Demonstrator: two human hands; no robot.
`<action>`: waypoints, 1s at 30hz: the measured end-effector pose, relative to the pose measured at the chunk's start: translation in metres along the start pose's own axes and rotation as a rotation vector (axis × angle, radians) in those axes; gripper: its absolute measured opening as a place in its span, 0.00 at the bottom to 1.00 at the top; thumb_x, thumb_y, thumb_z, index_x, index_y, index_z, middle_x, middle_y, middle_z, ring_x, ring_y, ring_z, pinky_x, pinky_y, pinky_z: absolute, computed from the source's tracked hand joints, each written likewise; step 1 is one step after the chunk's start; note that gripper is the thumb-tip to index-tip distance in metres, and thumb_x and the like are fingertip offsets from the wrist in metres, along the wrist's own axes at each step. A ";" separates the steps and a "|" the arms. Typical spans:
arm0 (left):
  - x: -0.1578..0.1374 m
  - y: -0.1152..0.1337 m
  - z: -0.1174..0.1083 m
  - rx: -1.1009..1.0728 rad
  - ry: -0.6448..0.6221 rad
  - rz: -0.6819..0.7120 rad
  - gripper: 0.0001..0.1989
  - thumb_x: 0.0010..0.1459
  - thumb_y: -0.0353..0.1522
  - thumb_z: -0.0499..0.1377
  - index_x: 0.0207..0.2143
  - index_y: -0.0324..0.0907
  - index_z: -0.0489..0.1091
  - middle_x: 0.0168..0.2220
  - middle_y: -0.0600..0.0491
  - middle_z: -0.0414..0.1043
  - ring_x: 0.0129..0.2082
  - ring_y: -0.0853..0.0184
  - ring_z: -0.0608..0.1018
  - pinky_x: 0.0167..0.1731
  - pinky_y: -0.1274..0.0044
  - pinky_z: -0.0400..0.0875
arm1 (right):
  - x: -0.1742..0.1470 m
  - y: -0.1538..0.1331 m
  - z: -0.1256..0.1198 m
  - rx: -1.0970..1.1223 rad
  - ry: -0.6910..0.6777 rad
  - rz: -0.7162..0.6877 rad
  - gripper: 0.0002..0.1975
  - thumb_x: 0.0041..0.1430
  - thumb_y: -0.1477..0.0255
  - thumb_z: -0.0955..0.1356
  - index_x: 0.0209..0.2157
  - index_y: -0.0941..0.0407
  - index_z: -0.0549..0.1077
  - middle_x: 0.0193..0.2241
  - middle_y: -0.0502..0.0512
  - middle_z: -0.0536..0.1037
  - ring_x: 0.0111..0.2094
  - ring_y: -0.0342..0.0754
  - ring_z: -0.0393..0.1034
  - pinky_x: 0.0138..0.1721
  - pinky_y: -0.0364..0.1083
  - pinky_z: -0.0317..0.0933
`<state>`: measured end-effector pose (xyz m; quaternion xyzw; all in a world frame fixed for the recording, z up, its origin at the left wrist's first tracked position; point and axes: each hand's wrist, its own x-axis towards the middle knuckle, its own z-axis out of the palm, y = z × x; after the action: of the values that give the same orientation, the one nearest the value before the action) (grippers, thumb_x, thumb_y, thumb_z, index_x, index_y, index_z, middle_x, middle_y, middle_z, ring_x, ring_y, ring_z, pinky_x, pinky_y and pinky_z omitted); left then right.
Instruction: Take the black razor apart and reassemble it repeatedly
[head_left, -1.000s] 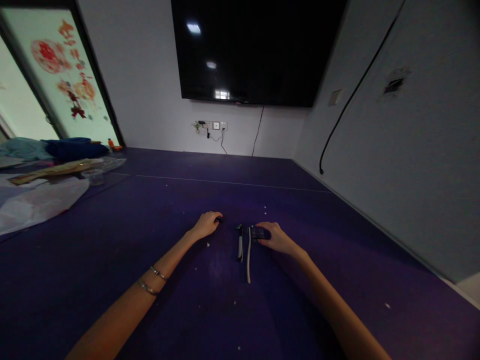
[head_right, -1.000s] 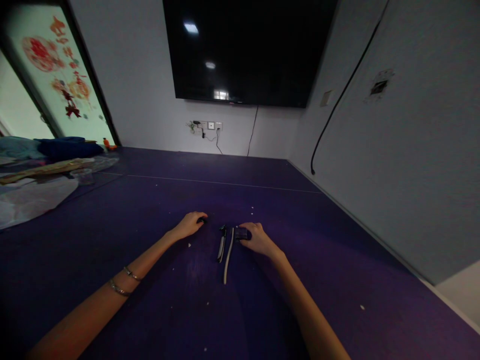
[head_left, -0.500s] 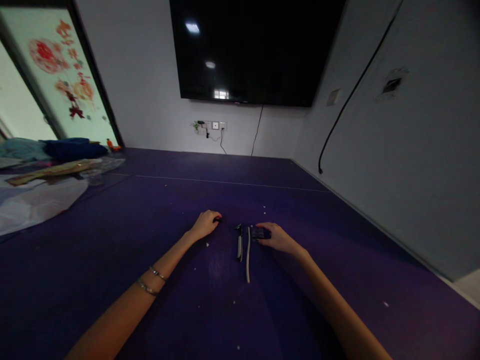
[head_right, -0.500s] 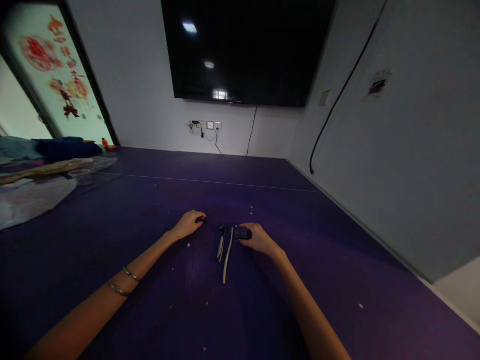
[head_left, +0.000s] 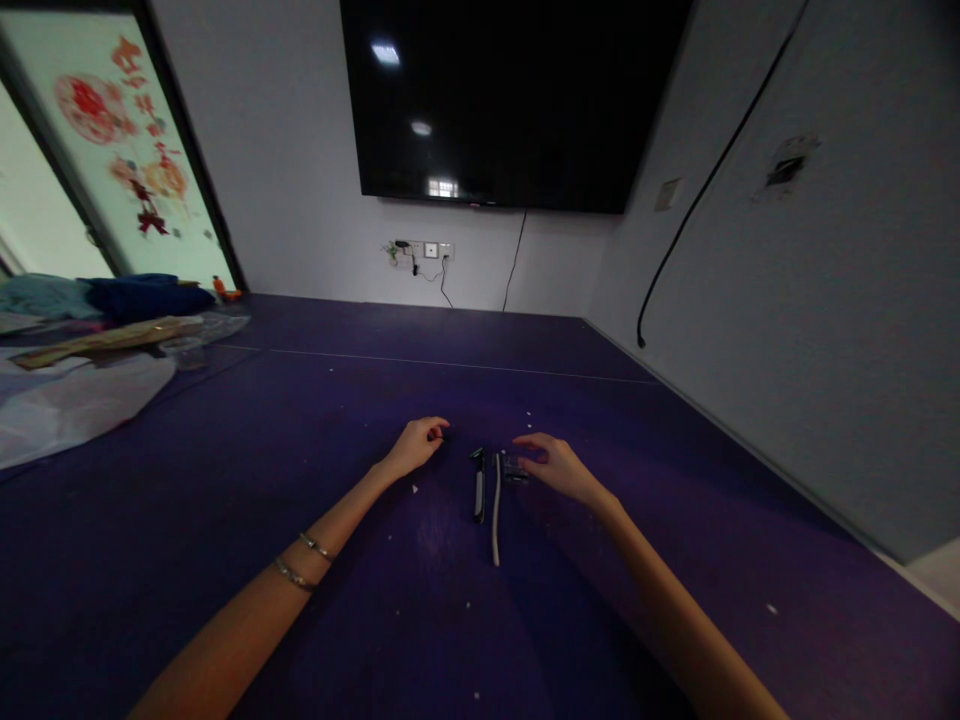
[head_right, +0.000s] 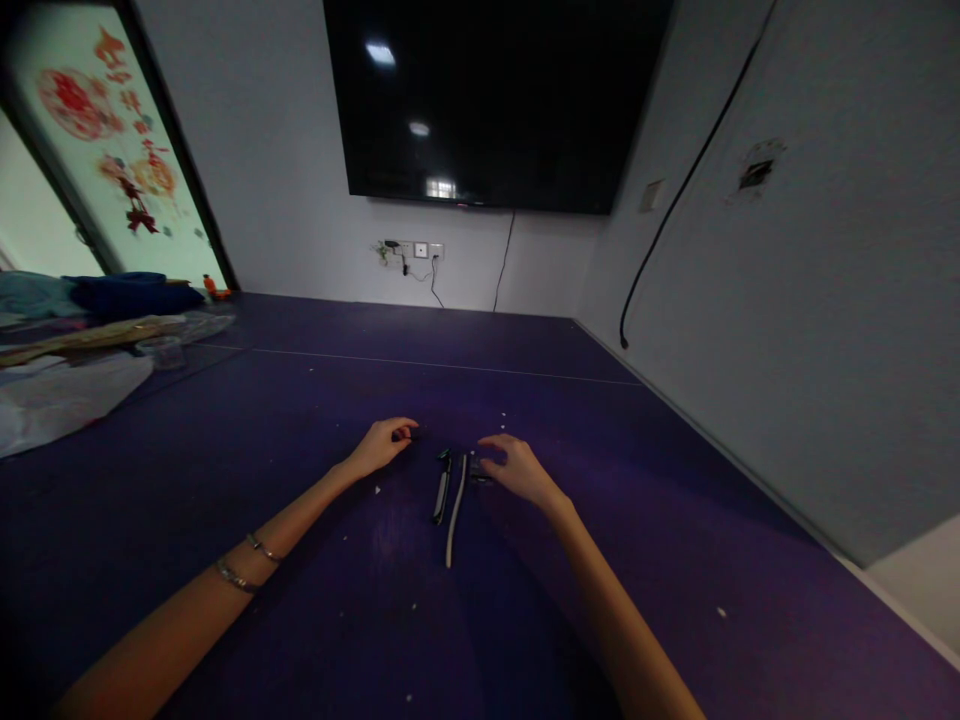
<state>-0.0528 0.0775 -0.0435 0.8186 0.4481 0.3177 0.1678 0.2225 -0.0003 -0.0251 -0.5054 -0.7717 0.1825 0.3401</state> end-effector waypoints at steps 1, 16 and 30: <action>0.000 0.007 0.000 -0.056 0.003 0.001 0.16 0.48 0.23 0.55 0.41 0.40 0.70 0.30 0.54 0.72 0.30 0.71 0.73 0.35 0.78 0.68 | 0.000 -0.005 0.000 0.021 0.012 0.000 0.16 0.50 0.74 0.65 0.42 0.56 0.74 0.41 0.58 0.76 0.41 0.50 0.71 0.38 0.47 0.65; -0.020 0.097 0.012 -0.440 -0.213 0.093 0.14 0.48 0.23 0.56 0.39 0.38 0.70 0.29 0.54 0.72 0.29 0.71 0.73 0.33 0.78 0.68 | 0.001 -0.037 0.007 0.388 -0.116 0.119 0.10 0.48 0.67 0.68 0.28 0.59 0.77 0.24 0.53 0.77 0.25 0.44 0.69 0.27 0.42 0.63; -0.019 0.089 0.025 0.113 -0.175 0.331 0.19 0.49 0.29 0.60 0.46 0.42 0.66 0.46 0.48 0.68 0.48 0.61 0.68 0.49 0.68 0.62 | 0.002 0.016 -0.013 0.260 0.032 0.278 0.09 0.45 0.68 0.68 0.26 0.60 0.77 0.21 0.52 0.76 0.21 0.42 0.68 0.22 0.40 0.63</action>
<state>0.0121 0.0140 -0.0191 0.9138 0.3080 0.2427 0.1054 0.2419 0.0073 -0.0259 -0.5618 -0.6588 0.3177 0.3865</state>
